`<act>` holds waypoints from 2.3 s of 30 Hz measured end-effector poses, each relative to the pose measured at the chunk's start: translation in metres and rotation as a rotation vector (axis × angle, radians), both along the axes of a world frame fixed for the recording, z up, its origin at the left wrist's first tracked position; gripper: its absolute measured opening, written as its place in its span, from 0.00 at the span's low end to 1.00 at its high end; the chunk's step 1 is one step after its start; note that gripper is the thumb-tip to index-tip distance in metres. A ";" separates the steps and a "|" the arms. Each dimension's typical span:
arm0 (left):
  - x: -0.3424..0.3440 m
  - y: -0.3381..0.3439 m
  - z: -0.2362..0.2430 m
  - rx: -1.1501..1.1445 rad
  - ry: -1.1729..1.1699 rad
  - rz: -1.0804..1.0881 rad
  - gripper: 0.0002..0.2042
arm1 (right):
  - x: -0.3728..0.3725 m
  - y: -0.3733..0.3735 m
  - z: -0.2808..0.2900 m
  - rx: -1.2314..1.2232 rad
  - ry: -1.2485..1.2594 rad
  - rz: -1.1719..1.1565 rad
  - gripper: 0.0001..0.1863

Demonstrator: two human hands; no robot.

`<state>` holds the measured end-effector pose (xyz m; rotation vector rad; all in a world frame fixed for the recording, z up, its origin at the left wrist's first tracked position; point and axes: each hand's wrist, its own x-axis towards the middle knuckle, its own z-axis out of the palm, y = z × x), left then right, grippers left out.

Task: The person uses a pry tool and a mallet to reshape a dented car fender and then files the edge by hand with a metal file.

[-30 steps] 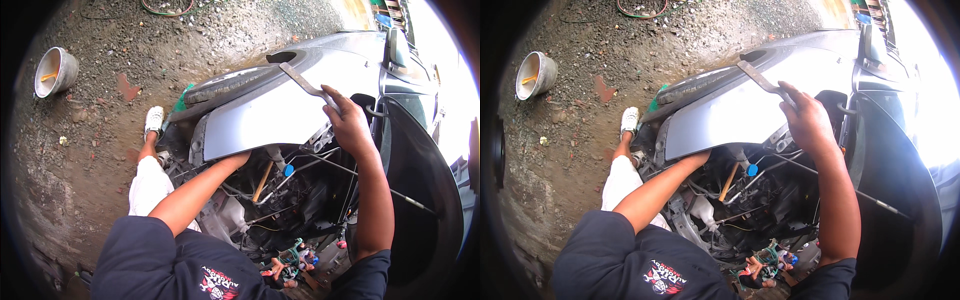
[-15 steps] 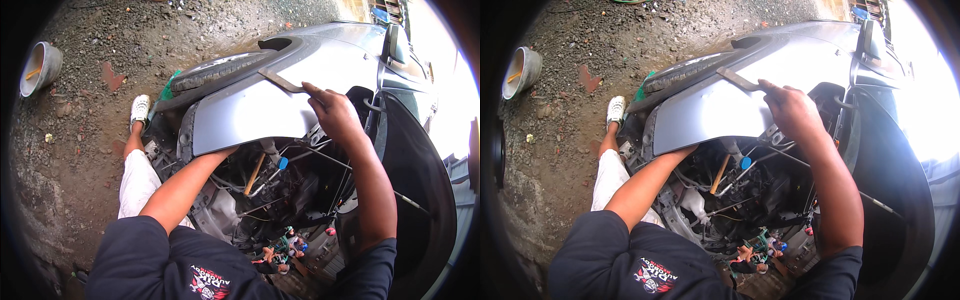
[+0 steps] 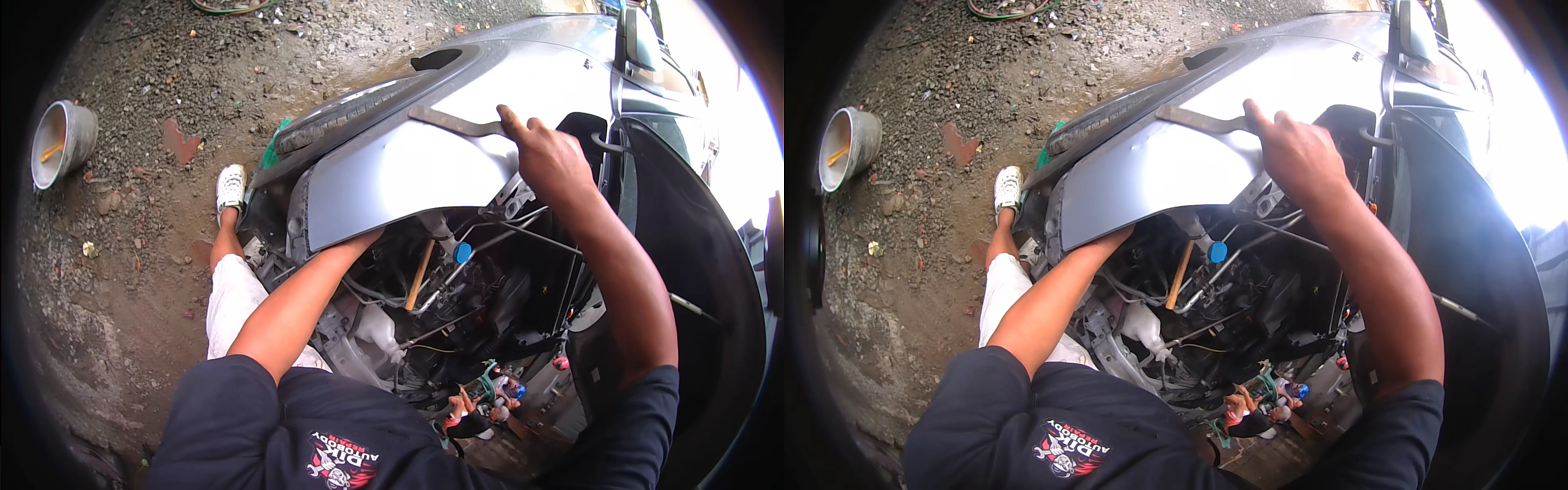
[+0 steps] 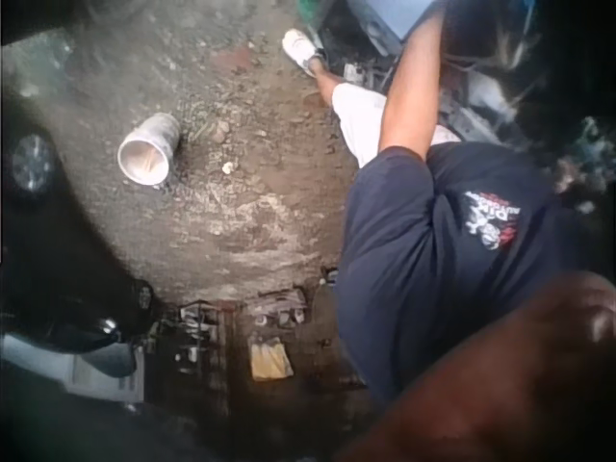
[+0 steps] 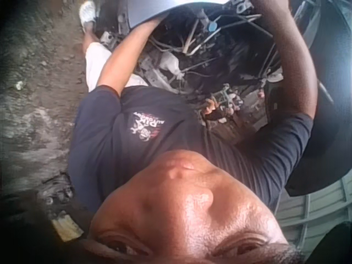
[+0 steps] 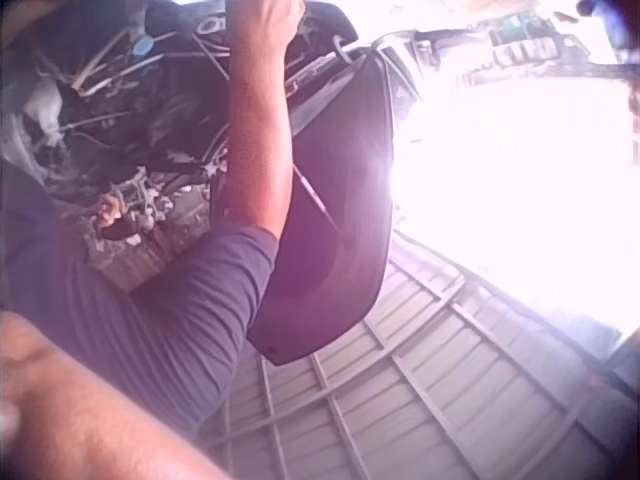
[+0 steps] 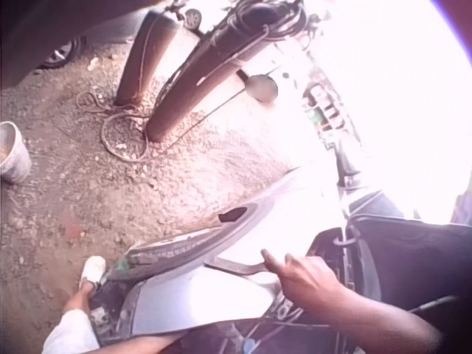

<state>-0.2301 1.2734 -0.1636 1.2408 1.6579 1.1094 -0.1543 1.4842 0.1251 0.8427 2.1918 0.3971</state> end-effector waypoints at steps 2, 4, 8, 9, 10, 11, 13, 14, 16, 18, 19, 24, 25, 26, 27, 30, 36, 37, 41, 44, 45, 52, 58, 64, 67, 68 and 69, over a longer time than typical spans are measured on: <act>-0.003 0.000 -0.004 0.005 0.034 0.016 0.12 | -0.025 0.005 0.007 0.087 0.052 -0.012 0.30; -0.004 0.004 -0.007 0.022 0.056 0.018 0.12 | -0.022 0.003 0.005 0.093 0.223 -0.057 0.29; 0.002 0.002 -0.005 0.050 0.072 0.032 0.12 | -0.021 0.019 -0.004 0.008 -0.035 -0.060 0.21; 0.001 -0.002 -0.005 0.049 0.084 0.037 0.12 | -0.024 0.018 -0.002 0.075 0.039 0.039 0.19; 0.001 -0.003 -0.006 0.052 0.094 0.041 0.12 | -0.021 0.016 -0.003 0.098 0.126 0.025 0.17; 0.001 -0.001 -0.007 0.062 0.102 0.048 0.12 | -0.016 0.015 -0.004 0.122 0.211 0.013 0.16; 0.002 -0.003 -0.006 0.071 0.113 0.055 0.11 | -0.003 0.006 -0.006 -0.027 0.156 0.042 0.18; 0.001 -0.003 -0.006 0.075 0.118 0.060 0.11 | 0.004 0.012 -0.011 -0.040 0.115 0.011 0.19; 0.001 -0.002 -0.006 0.081 0.124 0.070 0.11 | -0.016 0.012 -0.004 0.102 0.087 0.042 0.18; 0.001 0.002 -0.007 0.099 0.146 0.075 0.11 | -0.017 0.009 -0.001 0.185 0.256 0.031 0.15; 0.001 0.001 -0.008 0.104 0.155 0.081 0.11 | -0.011 0.007 -0.005 0.131 0.228 0.051 0.14; 0.007 -0.002 -0.007 0.114 0.160 0.086 0.11 | -0.014 0.011 -0.002 0.112 0.188 0.064 0.13; 0.007 -0.003 -0.008 0.121 0.166 0.086 0.11 | -0.019 0.009 0.000 0.137 0.238 0.039 0.14; 0.004 0.001 -0.010 0.136 0.184 0.090 0.11 | -0.018 0.006 -0.005 0.139 0.311 -0.015 0.17; 0.003 0.001 -0.012 0.148 0.198 0.086 0.11 | -0.016 -0.001 -0.003 0.063 0.258 -0.035 0.17; 0.004 0.000 -0.004 0.126 0.158 0.051 0.12 | 0.003 0.012 -0.011 0.084 0.135 -0.019 0.14; 0.006 0.005 -0.011 0.104 0.205 0.034 0.12 | -0.005 0.019 0.000 -0.034 0.204 0.049 0.11; 0.006 0.006 -0.008 0.105 0.193 0.031 0.12 | -0.010 0.018 0.002 -0.028 0.191 0.035 0.13; -0.001 0.008 -0.005 0.097 0.201 0.041 0.13 | -0.030 0.016 0.011 0.027 0.339 -0.035 0.13; 0.005 0.007 0.000 0.094 0.181 0.028 0.13 | -0.002 0.026 -0.001 0.010 0.319 0.055 0.11; 0.004 0.008 -0.001 0.090 0.178 0.039 0.13 | -0.009 0.024 0.002 0.040 0.381 0.051 0.11; 0.009 0.006 0.002 0.065 0.171 0.026 0.13 | -0.010 0.012 -0.013 0.180 0.145 0.049 0.14; 0.011 0.001 0.000 0.039 0.150 0.037 0.16 | 0.009 0.007 -0.019 0.137 0.132 0.129 0.19; 0.007 0.002 -0.003 0.017 0.077 0.038 0.14 | 0.009 0.017 -0.016 0.179 0.164 0.056 0.15; 0.008 0.005 -0.005 -0.020 0.044 0.053 0.13 | -0.003 0.033 -0.016 0.230 0.097 0.081 0.15; 0.009 0.007 -0.005 0.015 0.049 0.070 0.13 | -0.001 0.035 -0.014 0.264 0.215 0.098 0.15; 0.009 0.006 -0.001 0.047 0.053 0.078 0.12 | 0.000 0.032 -0.012 0.294 0.334 0.110 0.16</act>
